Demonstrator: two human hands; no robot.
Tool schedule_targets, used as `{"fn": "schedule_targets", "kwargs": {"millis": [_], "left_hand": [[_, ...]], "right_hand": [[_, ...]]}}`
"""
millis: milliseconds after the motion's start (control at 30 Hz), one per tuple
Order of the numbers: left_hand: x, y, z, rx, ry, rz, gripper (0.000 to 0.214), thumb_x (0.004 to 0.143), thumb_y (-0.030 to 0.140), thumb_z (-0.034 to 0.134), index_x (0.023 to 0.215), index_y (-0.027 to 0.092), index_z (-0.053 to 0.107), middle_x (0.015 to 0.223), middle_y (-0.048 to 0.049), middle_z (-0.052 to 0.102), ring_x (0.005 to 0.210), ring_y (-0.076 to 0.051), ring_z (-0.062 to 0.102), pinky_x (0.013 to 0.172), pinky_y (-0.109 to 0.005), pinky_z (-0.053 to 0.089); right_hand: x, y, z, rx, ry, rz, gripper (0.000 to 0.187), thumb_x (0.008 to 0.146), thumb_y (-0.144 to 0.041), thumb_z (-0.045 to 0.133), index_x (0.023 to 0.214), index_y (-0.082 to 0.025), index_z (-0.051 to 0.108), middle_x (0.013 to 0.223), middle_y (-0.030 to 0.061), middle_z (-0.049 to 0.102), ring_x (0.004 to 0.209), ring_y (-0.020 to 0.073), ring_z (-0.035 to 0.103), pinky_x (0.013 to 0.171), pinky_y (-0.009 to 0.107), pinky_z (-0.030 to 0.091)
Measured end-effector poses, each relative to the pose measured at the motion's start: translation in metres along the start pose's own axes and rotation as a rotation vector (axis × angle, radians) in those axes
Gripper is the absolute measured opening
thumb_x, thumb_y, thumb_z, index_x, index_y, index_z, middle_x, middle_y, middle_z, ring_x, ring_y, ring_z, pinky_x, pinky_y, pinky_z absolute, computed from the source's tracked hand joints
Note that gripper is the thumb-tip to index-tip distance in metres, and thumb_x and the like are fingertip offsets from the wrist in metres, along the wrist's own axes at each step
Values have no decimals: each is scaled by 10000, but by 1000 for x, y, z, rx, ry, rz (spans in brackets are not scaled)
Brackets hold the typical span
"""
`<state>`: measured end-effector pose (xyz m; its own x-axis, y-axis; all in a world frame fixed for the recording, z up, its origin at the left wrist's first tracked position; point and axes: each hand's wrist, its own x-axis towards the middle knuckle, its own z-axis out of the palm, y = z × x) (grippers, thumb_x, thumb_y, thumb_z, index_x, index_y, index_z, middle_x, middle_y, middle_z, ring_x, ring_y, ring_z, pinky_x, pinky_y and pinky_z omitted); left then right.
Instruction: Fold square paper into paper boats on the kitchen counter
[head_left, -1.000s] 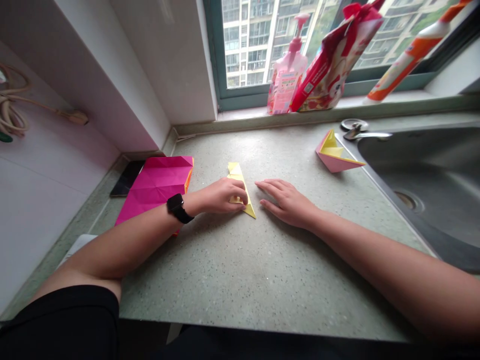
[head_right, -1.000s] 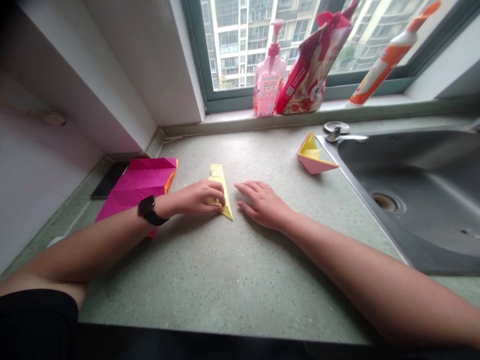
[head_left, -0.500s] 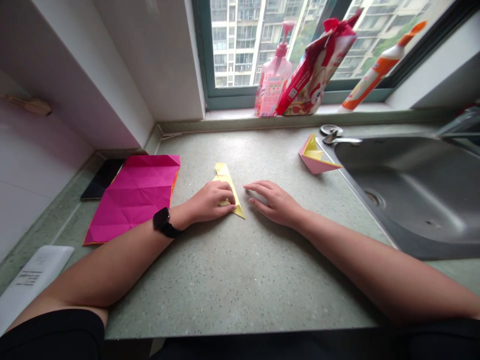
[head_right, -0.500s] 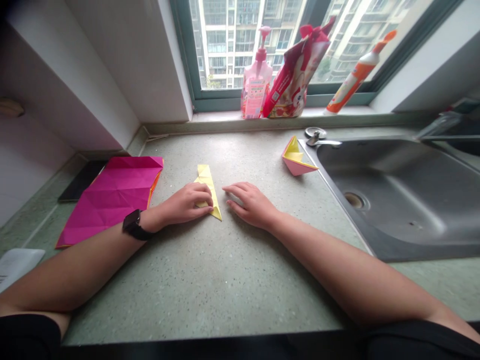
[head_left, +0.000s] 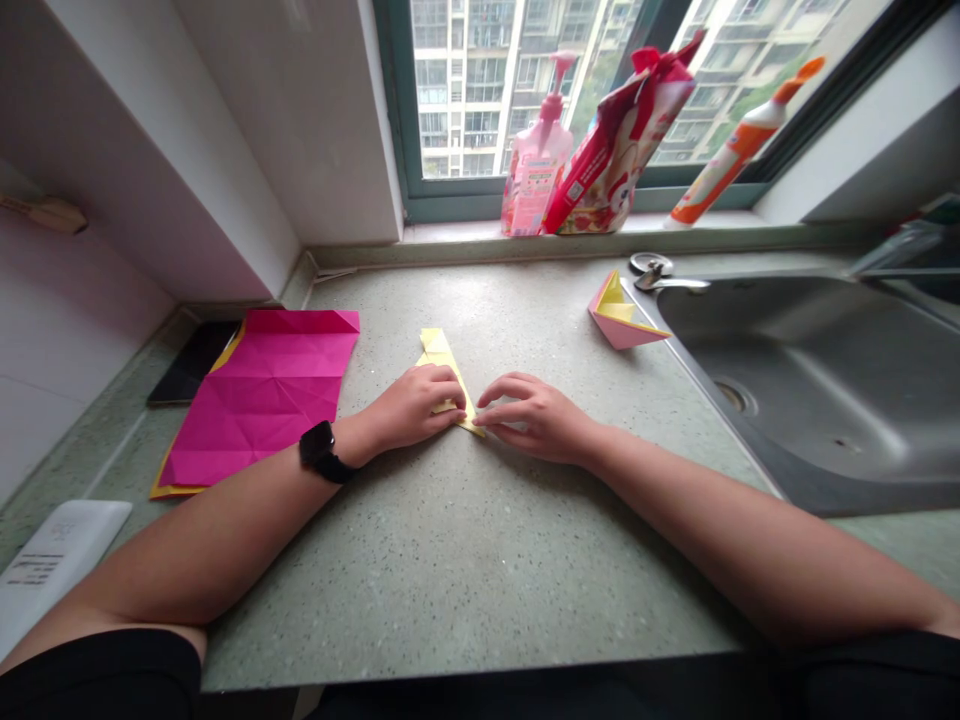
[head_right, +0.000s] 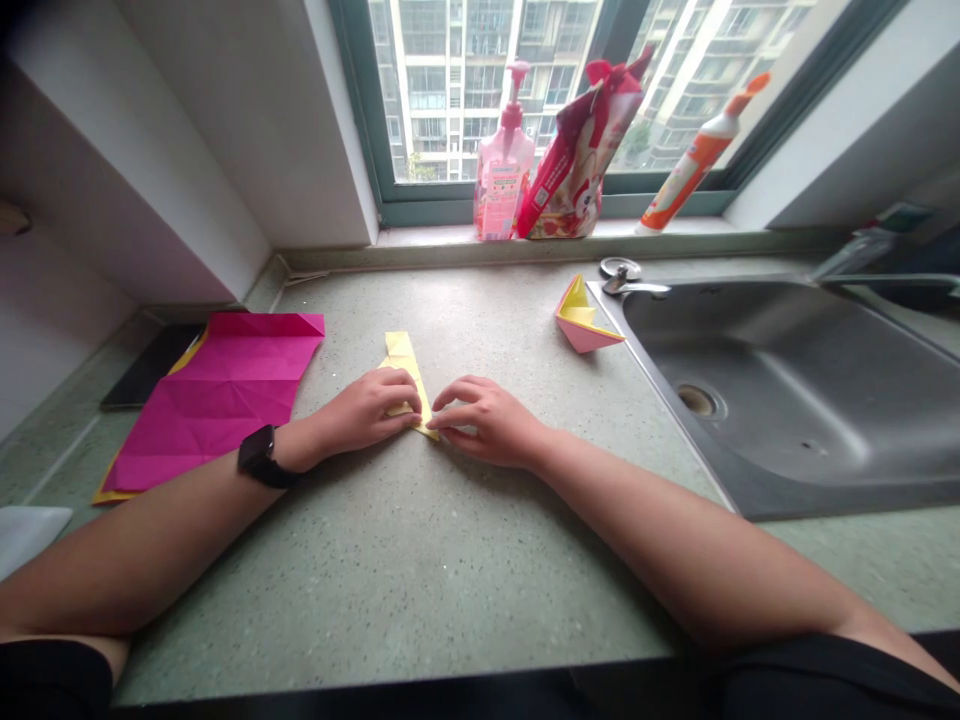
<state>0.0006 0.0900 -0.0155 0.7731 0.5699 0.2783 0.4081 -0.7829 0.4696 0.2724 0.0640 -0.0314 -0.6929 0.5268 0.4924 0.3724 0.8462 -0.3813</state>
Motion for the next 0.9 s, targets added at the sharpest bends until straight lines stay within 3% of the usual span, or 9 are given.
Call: {"fn": "schedule_targets", "kwargs": {"millis": [200, 500, 900], "left_hand": [[-2, -3, -5, -39, -27, 55, 150, 1054, 229, 647, 980, 202, 775, 1046, -76, 718, 971, -205, 670, 887, -351, 530], [-4, -9, -11, -68, -52, 159, 240, 1094, 186, 599, 990, 233, 810, 1072, -55, 790, 958, -172, 709, 929, -329, 530], [-9, -7, -15, 28, -81, 196, 234, 1038, 132, 643, 1045, 271, 832, 1110, -33, 813, 958, -177, 707, 926, -338, 531]], "right_hand": [[-1, 0, -2, 12, -97, 18, 165, 1034, -273, 717, 1117, -339, 844, 1172, 42, 783, 1046, 215, 702, 953, 426, 578], [1, -4, -7, 0, -139, 24, 176, 1054, -301, 686, 1106, -349, 848, 1242, 51, 769, 1134, 233, 689, 1029, 475, 586], [2, -11, -6, -33, -206, 6, 281, 1062, -298, 665, 1314, -329, 784, 1355, 71, 753, 1266, 258, 662, 1128, 545, 547]]}}
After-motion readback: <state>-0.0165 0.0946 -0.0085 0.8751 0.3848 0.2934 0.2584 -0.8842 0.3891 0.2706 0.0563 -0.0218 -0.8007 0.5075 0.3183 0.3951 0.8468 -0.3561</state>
